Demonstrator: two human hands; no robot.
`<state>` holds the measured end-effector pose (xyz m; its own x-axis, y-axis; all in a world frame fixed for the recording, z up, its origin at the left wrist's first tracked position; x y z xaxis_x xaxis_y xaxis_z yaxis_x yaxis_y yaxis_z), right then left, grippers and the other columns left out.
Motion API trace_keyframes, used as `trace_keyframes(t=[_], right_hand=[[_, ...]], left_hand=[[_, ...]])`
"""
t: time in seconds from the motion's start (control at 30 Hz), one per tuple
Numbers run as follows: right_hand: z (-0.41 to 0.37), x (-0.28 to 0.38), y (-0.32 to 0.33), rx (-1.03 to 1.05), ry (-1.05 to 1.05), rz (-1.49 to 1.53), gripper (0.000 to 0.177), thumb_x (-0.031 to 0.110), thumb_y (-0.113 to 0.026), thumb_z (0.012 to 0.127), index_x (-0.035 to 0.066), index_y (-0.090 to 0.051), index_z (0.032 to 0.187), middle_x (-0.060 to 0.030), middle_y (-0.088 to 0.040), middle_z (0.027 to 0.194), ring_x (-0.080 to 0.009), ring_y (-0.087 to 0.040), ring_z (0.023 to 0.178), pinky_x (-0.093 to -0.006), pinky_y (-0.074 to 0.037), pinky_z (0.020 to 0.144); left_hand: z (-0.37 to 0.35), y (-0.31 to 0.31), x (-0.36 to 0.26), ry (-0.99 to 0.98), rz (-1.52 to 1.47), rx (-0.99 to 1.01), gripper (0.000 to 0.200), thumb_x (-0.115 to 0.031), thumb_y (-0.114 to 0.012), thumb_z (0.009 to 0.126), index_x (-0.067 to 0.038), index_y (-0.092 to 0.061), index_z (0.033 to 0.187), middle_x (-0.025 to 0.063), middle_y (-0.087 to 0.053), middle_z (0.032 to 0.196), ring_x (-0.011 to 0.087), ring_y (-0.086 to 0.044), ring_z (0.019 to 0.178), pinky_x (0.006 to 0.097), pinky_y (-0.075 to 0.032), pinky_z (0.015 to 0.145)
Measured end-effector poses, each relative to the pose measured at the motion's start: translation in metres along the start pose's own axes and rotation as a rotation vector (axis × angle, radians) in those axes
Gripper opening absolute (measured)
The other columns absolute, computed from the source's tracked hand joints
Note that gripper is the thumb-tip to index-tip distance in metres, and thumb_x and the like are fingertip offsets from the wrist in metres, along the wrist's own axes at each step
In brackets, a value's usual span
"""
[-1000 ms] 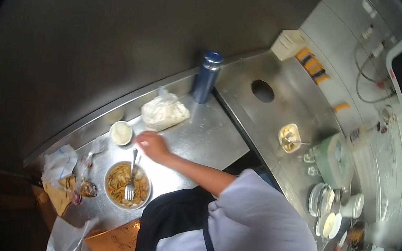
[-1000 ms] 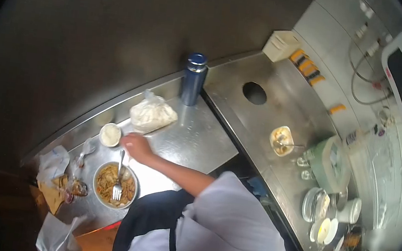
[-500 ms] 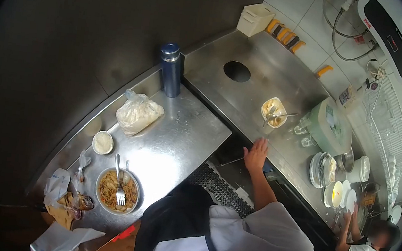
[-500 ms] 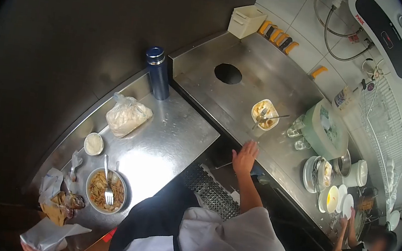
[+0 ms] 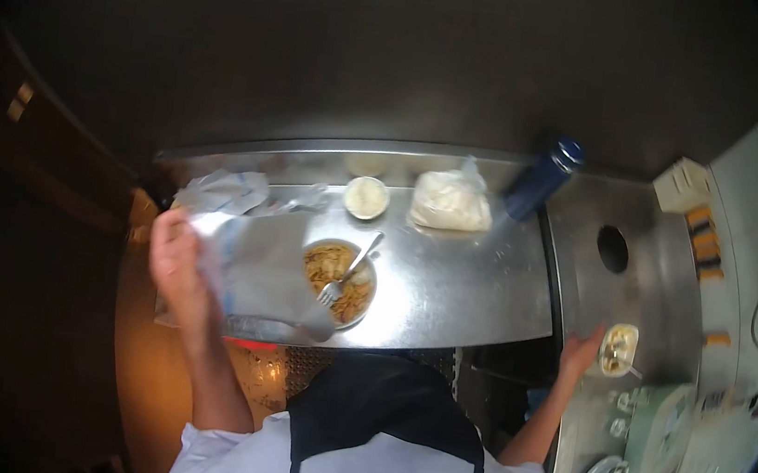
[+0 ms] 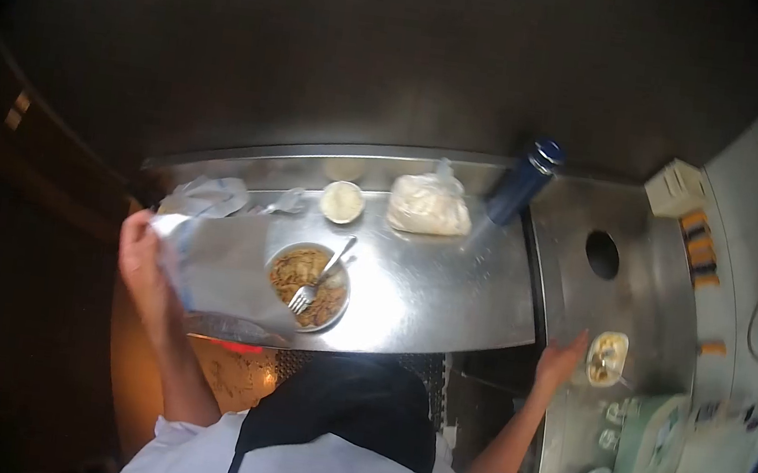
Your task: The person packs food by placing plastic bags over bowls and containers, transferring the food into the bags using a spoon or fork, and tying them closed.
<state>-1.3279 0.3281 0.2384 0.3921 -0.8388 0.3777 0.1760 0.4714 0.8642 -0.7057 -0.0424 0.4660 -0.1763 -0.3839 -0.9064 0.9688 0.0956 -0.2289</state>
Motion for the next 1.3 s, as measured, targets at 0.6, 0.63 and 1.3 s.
trace_keyframes(t=[0.6, 0.63, 1.3], right_hand=[[-0.168, 0.439, 0.085, 1.353, 0.529, 1.162, 0.011, 0.009, -0.077, 0.088, -0.001, -0.074, 0.087, -0.0037, -0.073, 0.079, -0.0084, -0.064, 0.072, -0.0249, -0.05, 0.067], [-0.169, 0.433, 0.079, 1.367, 0.406, 1.181, 0.01, 0.007, -0.079, 0.087, -0.001, -0.074, 0.085, -0.0035, -0.073, 0.079, -0.0074, -0.063, 0.072, -0.0242, -0.05, 0.067], [-0.157, 0.354, 0.064, 1.313, 0.031, 1.396, 0.009, 0.006, -0.066, 0.094, 0.0, -0.07, 0.089, -0.0068, -0.071, 0.086, -0.0121, -0.064, 0.075, -0.0265, -0.051, 0.071]], left_hand=[[-0.04, -0.073, 0.019, 0.046, 0.312, 0.249, 0.016, -0.005, -0.066, 0.094, -0.003, -0.056, 0.107, 0.0043, -0.067, 0.082, 0.0102, -0.059, 0.064, 0.0267, -0.047, 0.06], [-0.041, -0.069, 0.012, -0.072, 0.483, 0.177, 0.02, -0.005, -0.069, 0.091, -0.003, -0.057, 0.107, 0.0058, -0.067, 0.083, 0.0129, -0.06, 0.065, 0.0285, -0.049, 0.061], [-0.066, -0.074, 0.082, 0.242, 0.246, 0.41, 0.016, -0.016, -0.072, 0.093, -0.001, -0.074, 0.096, 0.0031, -0.07, 0.079, 0.0076, -0.059, 0.07, 0.0249, -0.048, 0.064]])
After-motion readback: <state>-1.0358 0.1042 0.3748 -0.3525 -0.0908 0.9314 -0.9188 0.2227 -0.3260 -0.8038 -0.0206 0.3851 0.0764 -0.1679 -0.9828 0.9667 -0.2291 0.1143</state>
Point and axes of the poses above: each hand's wrist, its own z-axis towards the middle knuckle, its own y-axis out of the back of the hand, x = y × z, the point moved 6 cm from there along z, towards the middle knuckle
